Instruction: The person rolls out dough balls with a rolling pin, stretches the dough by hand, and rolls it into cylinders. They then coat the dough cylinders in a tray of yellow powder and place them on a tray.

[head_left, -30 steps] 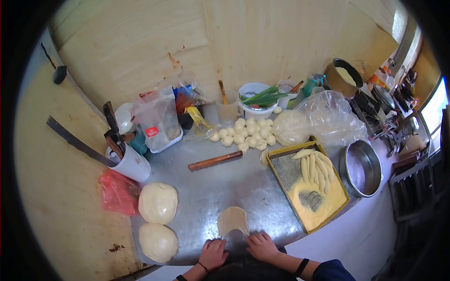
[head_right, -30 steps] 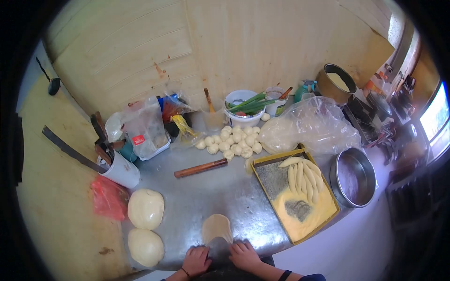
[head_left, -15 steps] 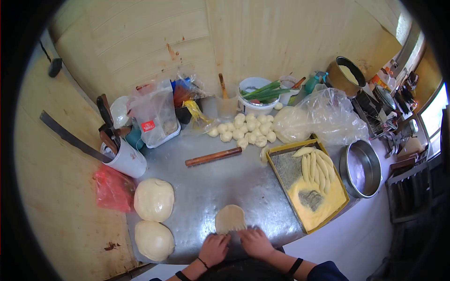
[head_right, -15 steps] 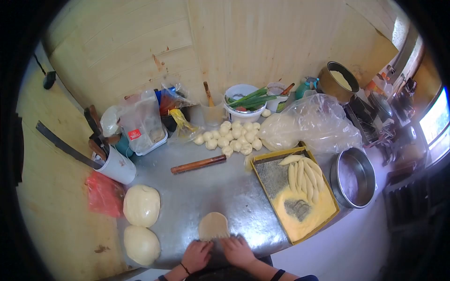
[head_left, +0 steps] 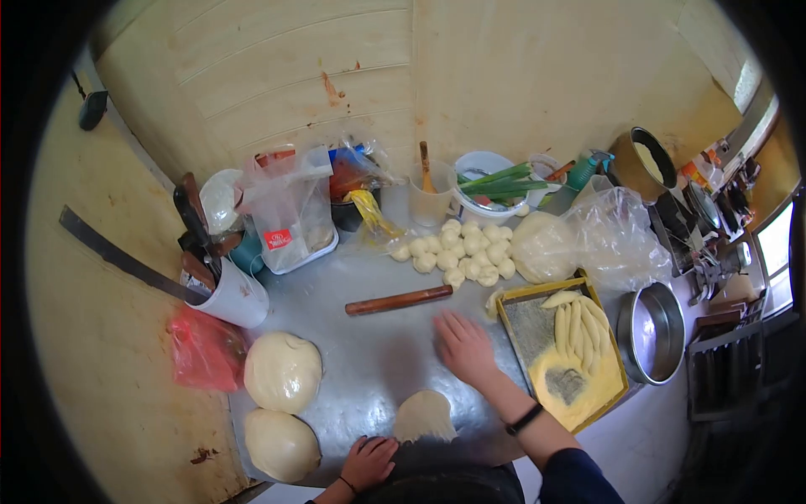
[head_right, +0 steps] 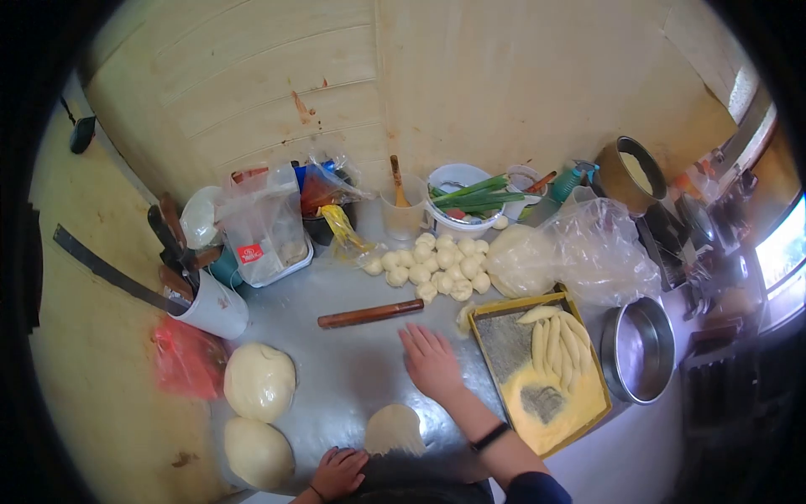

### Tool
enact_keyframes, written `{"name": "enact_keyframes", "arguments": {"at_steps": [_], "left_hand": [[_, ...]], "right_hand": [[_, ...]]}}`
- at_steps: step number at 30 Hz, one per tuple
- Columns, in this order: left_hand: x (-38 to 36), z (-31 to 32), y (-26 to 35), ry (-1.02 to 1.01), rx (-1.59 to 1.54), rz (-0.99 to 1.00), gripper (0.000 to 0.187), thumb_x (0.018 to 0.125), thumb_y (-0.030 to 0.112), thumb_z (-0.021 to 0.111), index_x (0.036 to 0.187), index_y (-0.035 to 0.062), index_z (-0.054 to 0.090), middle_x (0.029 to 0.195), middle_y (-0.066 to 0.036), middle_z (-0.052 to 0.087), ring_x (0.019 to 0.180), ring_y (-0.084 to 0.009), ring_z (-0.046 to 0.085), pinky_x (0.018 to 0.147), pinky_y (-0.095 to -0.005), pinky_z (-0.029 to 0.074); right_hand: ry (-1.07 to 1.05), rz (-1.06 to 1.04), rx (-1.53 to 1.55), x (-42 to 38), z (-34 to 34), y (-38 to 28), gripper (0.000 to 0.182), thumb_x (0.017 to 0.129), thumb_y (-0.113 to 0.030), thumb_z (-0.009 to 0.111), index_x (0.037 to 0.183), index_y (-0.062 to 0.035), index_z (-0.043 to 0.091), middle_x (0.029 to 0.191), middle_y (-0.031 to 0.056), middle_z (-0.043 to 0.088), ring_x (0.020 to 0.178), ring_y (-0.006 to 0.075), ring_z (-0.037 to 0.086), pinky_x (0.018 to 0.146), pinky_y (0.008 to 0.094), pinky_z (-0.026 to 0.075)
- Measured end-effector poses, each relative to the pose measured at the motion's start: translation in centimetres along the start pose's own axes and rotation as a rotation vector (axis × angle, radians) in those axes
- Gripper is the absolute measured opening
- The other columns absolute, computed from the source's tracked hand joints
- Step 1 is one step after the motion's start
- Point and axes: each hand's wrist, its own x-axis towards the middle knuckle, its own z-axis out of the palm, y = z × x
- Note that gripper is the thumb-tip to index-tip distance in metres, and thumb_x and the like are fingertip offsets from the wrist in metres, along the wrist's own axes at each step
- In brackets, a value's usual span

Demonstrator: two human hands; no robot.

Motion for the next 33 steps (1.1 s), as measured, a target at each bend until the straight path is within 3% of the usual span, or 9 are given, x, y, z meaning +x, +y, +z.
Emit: {"name": "enact_keyframes", "arguments": {"at_steps": [3,7,10,12,14,21,29,32,33], "left_hand": [[-0.3,0.5,-1.6,-0.011,-0.115,0.08,0.045,0.081,0.032,0.069,0.123,0.0166,0.062,0.122,0.001,0.06,0.116,-0.0158,0.056,0.106,-0.048,0.037],[0.2,-1.4,-2.5,0.012,-0.283,-0.071,0.043,0.081,0.032,0.069,0.12,0.0155,0.063,0.118,-0.004,0.06,0.114,-0.0223,0.056,0.107,-0.0517,0.035],[1.5,-2.9,-2.6,0.237,-0.3,-0.281,0.047,0.081,0.031,0.069,0.122,0.0098,0.059,0.12,-0.013,0.058,0.116,-0.032,0.054,0.106,-0.0572,0.033],[2.8,-3.3,-2.1,0.582,-0.23,-0.349,0.053,0.081,0.03,0.068,0.124,0.004,0.054,0.123,-0.019,0.054,0.117,-0.0391,0.051,0.104,-0.0622,0.032],[4.6,-3.6,-1.5,0.543,-0.219,-0.342,0.057,0.08,0.027,0.068,0.128,0.001,0.05,0.127,-0.022,0.051,0.119,-0.0412,0.049,0.104,-0.0597,0.033],[11.7,0.0,0.1,0.34,-0.179,-0.215,0.04,0.081,0.008,0.063,0.12,0.002,0.058,0.116,-0.015,0.059,0.11,-0.034,0.056,0.095,-0.0466,0.044],[13.3,1.8,-0.2,0.292,-0.518,-0.318,0.025,0.079,0.001,0.063,0.103,0.007,0.06,0.098,-0.015,0.059,0.092,-0.0356,0.06,0.076,-0.0434,0.052],[10.5,-1.1,1.4,0.391,-0.56,-0.227,0.035,0.077,0.002,0.063,0.111,0.0106,0.062,0.103,-0.014,0.06,0.09,-0.0345,0.061,0.074,-0.0418,0.052],[8.9,-1.5,2.2,0.396,-0.486,-0.144,0.038,0.076,0.003,0.064,0.113,0.0112,0.063,0.105,-0.012,0.061,0.091,-0.0343,0.061,0.077,-0.0427,0.052]], "right_hand": [[0.114,0.016,-0.013,6.8,6.7,-0.2,0.049,0.091,-0.017,0.057,0.139,-0.0095,0.051,0.14,0.0112,0.053,0.129,0.0284,0.05,0.111,0.0463,0.035],[-0.098,-0.031,-0.142,7.0,9.2,0.3,0.048,0.086,-0.019,0.06,0.133,-0.011,0.055,0.12,0.0091,0.059,0.112,0.0264,0.056,0.101,0.045,0.041],[-0.031,-0.202,-0.094,0.5,6.8,-0.5,0.046,0.082,-0.018,0.058,0.127,-0.0139,0.059,0.11,0.0062,0.059,0.099,0.0222,0.058,0.088,0.0421,0.044],[-0.06,-0.236,-0.078,-5.5,2.4,-3.0,0.043,0.082,-0.018,0.059,0.125,-0.0156,0.06,0.107,0.0054,0.058,0.099,0.0222,0.058,0.087,0.0421,0.043],[-0.271,-0.192,-0.015,-12.6,1.8,-4.3,0.046,0.082,-0.024,0.062,0.128,-0.0172,0.06,0.111,0.0051,0.058,0.1,0.0214,0.058,0.087,0.042,0.043],[-0.04,0.159,-0.034,-14.5,3.3,-7.5,0.056,0.081,-0.034,0.068,0.13,-0.0108,0.058,0.114,0.0089,0.057,0.105,0.0269,0.057,0.087,0.0458,0.042],[-0.126,0.287,0.289,-11.7,6.9,-5.2,0.025,0.078,-0.011,0.063,0.102,-0.0048,0.061,0.105,0.0136,0.064,0.1,0.0344,0.06,0.086,0.0456,0.046],[-0.189,0.237,0.484,-13.7,3.1,-6.1,0.029,0.077,-0.005,0.06,0.107,-0.0048,0.06,0.095,0.0119,0.067,0.097,0.035,0.062,0.085,0.0453,0.046],[-0.229,0.156,0.496,-15.2,1.8,-6.7,0.035,0.079,-0.008,0.061,0.114,-0.0041,0.059,0.104,0.0139,0.065,0.105,0.0354,0.06,0.091,0.0467,0.045]]}}
